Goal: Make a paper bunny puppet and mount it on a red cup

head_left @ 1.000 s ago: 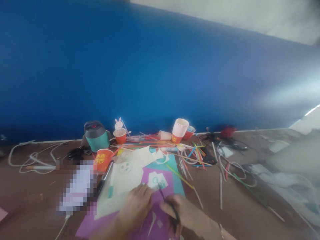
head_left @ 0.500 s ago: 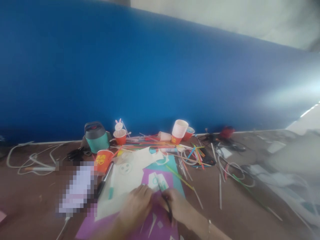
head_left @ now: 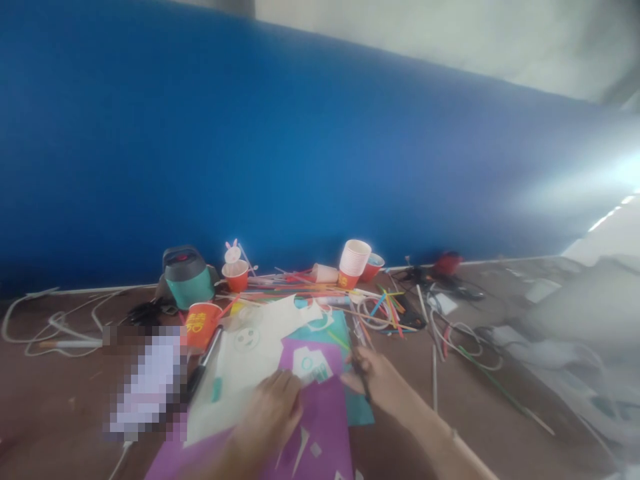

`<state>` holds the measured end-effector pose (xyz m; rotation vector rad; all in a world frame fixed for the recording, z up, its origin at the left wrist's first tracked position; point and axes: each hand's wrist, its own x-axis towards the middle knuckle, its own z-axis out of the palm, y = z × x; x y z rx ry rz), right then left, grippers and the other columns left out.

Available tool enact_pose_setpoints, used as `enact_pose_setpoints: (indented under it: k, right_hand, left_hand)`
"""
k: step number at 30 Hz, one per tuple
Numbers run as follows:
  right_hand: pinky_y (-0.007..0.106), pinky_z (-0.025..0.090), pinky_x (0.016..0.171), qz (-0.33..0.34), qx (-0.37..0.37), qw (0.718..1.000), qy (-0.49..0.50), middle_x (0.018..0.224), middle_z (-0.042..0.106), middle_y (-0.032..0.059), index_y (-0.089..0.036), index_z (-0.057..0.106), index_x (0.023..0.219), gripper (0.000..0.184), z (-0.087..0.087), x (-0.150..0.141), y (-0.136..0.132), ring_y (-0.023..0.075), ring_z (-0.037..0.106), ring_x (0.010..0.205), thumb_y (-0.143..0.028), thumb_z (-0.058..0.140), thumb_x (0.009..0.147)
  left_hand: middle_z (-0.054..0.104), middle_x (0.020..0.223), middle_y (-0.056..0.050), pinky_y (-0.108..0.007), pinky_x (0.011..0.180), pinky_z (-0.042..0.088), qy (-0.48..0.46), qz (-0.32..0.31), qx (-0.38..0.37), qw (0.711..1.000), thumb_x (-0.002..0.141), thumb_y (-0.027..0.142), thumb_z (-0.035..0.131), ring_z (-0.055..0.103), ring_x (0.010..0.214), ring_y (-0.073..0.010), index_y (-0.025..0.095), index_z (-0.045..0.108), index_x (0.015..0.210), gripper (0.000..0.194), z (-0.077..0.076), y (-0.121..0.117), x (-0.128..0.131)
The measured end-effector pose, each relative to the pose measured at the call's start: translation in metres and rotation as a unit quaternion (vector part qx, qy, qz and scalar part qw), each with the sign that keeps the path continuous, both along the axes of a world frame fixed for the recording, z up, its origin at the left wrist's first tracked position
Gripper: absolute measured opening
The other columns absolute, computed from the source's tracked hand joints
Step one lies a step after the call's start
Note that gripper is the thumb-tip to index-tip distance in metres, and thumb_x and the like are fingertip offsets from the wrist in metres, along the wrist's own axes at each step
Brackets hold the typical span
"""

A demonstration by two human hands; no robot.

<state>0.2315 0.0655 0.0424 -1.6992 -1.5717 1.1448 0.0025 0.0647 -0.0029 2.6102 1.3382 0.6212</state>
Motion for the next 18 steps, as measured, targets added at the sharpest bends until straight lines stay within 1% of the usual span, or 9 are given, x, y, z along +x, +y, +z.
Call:
enact_pose_setpoints:
  k: [2, 4, 5, 7, 9, 12, 14, 16, 18]
  right_hand:
    - [0.021, 0.035, 0.048, -0.027, 0.017, 0.999, -0.017, 0.059, 0.053, -0.0042, -0.019, 0.051, 0.075, 0.019, -0.004, -0.021, 0.007, 0.0119, 0.049, 0.056, -0.023, 0.066, 0.064]
    - [0.02, 0.034, 0.049, -0.048, 0.021, 0.998, -0.037, 0.06, 0.053, -0.0038, -0.019, 0.051, 0.071, 0.012, -0.004, -0.038, 0.01, 0.0115, 0.048, 0.056, -0.015, 0.059, 0.064]
    - [0.02, 0.033, 0.049, -0.054, 0.027, 0.997, -0.045, 0.059, 0.052, -0.0042, -0.019, 0.05, 0.07, 0.011, -0.004, -0.043, 0.011, 0.0112, 0.047, 0.055, -0.011, 0.055, 0.064]
    - [0.02, 0.03, 0.048, -0.051, 0.041, 0.997, -0.051, 0.057, 0.049, -0.0051, -0.019, 0.049, 0.068, 0.013, -0.002, -0.047, 0.012, 0.0105, 0.046, 0.054, -0.008, 0.05, 0.063]
    - [0.019, 0.029, 0.048, -0.025, 0.049, 0.998, -0.043, 0.056, 0.048, -0.0059, -0.019, 0.049, 0.068, 0.014, -0.002, -0.044, 0.012, 0.01, 0.045, 0.053, -0.007, 0.049, 0.061]
    - [0.019, 0.03, 0.05, 0.017, 0.054, 0.997, -0.055, 0.057, 0.05, -0.0059, -0.019, 0.051, 0.071, 0.017, -0.003, -0.038, 0.011, 0.0102, 0.045, 0.054, -0.006, 0.049, 0.06]
    - [0.02, 0.032, 0.054, 0.037, 0.08, 0.992, -0.094, 0.061, 0.053, -0.0043, -0.019, 0.052, 0.073, 0.019, -0.002, -0.037, 0.01, 0.0111, 0.047, 0.058, -0.005, 0.048, 0.06]
    - [0.021, 0.032, 0.057, 0.056, 0.109, 0.983, -0.137, 0.063, 0.054, -0.0031, -0.019, 0.052, 0.072, 0.02, 0.001, -0.036, 0.009, 0.012, 0.048, 0.062, -0.003, 0.048, 0.06]
    - [0.022, 0.031, 0.056, 0.066, 0.111, 0.981, -0.145, 0.06, 0.051, -0.0038, -0.02, 0.052, 0.071, 0.021, 0.004, -0.033, 0.008, 0.0122, 0.047, 0.061, -0.003, 0.048, 0.058]
  left_hand:
    - [0.062, 0.078, -0.003, -0.031, 0.066, 0.048, 0.008, 0.002, -0.019, 1.0, 0.076, 0.0, 0.047, 0.059, 0.072, -0.0184, 0.019, 0.055, 0.078, 0.021, 0.0, 0.0, -0.001]
    - [0.066, 0.092, -0.005, -0.032, 0.071, 0.05, 0.018, 0.001, -0.041, 0.999, 0.074, 0.001, 0.046, 0.062, 0.08, -0.0192, 0.02, 0.058, 0.084, 0.024, -0.001, 0.001, -0.002]
    - [0.066, 0.103, -0.006, -0.033, 0.076, 0.051, 0.022, 0.001, -0.049, 0.999, 0.074, 0.002, 0.047, 0.062, 0.086, -0.0201, 0.02, 0.059, 0.091, 0.028, -0.001, 0.002, -0.002]
    - [0.06, 0.125, -0.009, -0.037, 0.087, 0.05, 0.028, 0.001, -0.067, 0.997, 0.075, 0.006, 0.048, 0.061, 0.102, -0.0231, 0.021, 0.058, 0.11, 0.039, -0.001, 0.003, -0.002]
    - [0.053, 0.136, -0.01, -0.04, 0.095, 0.047, 0.04, 0.0, -0.094, 0.995, 0.077, 0.011, 0.048, 0.056, 0.113, -0.0258, 0.02, 0.053, 0.124, 0.049, 0.002, 0.004, -0.001]
    - [0.053, 0.136, -0.01, -0.04, 0.097, 0.046, 0.063, 0.005, -0.132, 0.989, 0.079, 0.014, 0.047, 0.055, 0.115, -0.0265, 0.017, 0.053, 0.128, 0.049, 0.008, 0.005, 0.003]
    - [0.053, 0.137, -0.011, -0.04, 0.097, 0.046, 0.081, 0.015, -0.142, 0.986, 0.082, 0.014, 0.045, 0.056, 0.114, -0.0265, 0.016, 0.054, 0.128, 0.047, 0.011, 0.005, 0.006]
    - [0.052, 0.137, -0.013, -0.041, 0.096, 0.046, 0.1, 0.025, -0.144, 0.984, 0.084, 0.013, 0.043, 0.056, 0.114, -0.0277, 0.013, 0.053, 0.13, 0.046, 0.011, 0.004, 0.01]
    - [0.053, 0.136, -0.015, -0.043, 0.095, 0.047, 0.11, 0.027, -0.136, 0.984, 0.087, 0.013, 0.041, 0.055, 0.115, -0.029, 0.012, 0.051, 0.131, 0.046, 0.007, 0.003, 0.011]
